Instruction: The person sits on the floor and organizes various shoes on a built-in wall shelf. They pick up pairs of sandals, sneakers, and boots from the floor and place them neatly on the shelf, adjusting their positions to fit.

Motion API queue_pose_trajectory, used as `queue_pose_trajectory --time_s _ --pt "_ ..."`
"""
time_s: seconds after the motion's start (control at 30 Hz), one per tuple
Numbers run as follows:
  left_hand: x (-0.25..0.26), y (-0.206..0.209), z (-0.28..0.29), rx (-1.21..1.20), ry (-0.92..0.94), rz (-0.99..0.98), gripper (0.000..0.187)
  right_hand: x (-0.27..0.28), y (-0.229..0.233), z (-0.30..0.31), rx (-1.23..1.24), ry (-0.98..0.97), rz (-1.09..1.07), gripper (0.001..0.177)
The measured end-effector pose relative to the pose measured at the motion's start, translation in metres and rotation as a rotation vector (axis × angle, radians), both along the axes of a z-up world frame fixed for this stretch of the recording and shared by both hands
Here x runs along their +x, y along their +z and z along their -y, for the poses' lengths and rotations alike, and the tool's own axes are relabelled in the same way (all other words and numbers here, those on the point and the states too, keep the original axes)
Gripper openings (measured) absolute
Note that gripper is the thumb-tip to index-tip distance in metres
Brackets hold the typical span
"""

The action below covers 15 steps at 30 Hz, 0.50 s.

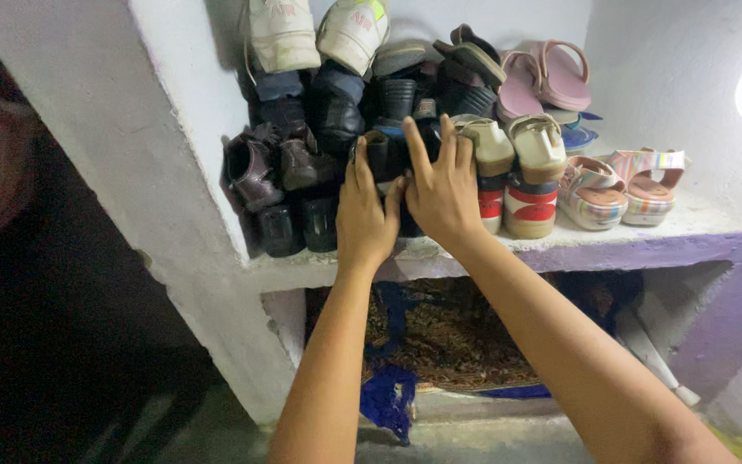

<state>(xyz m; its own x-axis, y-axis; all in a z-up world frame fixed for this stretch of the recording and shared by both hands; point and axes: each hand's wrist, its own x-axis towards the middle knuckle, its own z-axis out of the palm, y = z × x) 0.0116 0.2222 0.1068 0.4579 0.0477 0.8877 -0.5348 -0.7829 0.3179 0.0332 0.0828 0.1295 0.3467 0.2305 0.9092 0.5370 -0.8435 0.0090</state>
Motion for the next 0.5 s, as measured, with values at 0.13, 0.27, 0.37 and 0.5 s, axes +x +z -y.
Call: queue_pose_trajectory --time_s 0.13,0.27,0.37,0.5 --pt "-0.004 -0.002 0.002 0.004 0.005 0.009 0.075 0.008 0.012 -0.009 -0.100 -0.156 -0.181 0.083" --pt "-0.008 0.000 0.004 -0.041 0.025 -0.044 0.076 0.019 0.031 -0.011 -0.281 -0.236 -0.252 0.063" --pt "-0.008 0.001 0.005 -0.181 0.006 -0.220 0.069 0.017 0.031 0.000 -0.187 -0.107 -0.266 0.046" --pt "-0.008 -0.001 0.001 -0.096 -0.013 -0.026 0.060 0.007 0.025 0.010 -0.084 0.053 -0.058 0.038"
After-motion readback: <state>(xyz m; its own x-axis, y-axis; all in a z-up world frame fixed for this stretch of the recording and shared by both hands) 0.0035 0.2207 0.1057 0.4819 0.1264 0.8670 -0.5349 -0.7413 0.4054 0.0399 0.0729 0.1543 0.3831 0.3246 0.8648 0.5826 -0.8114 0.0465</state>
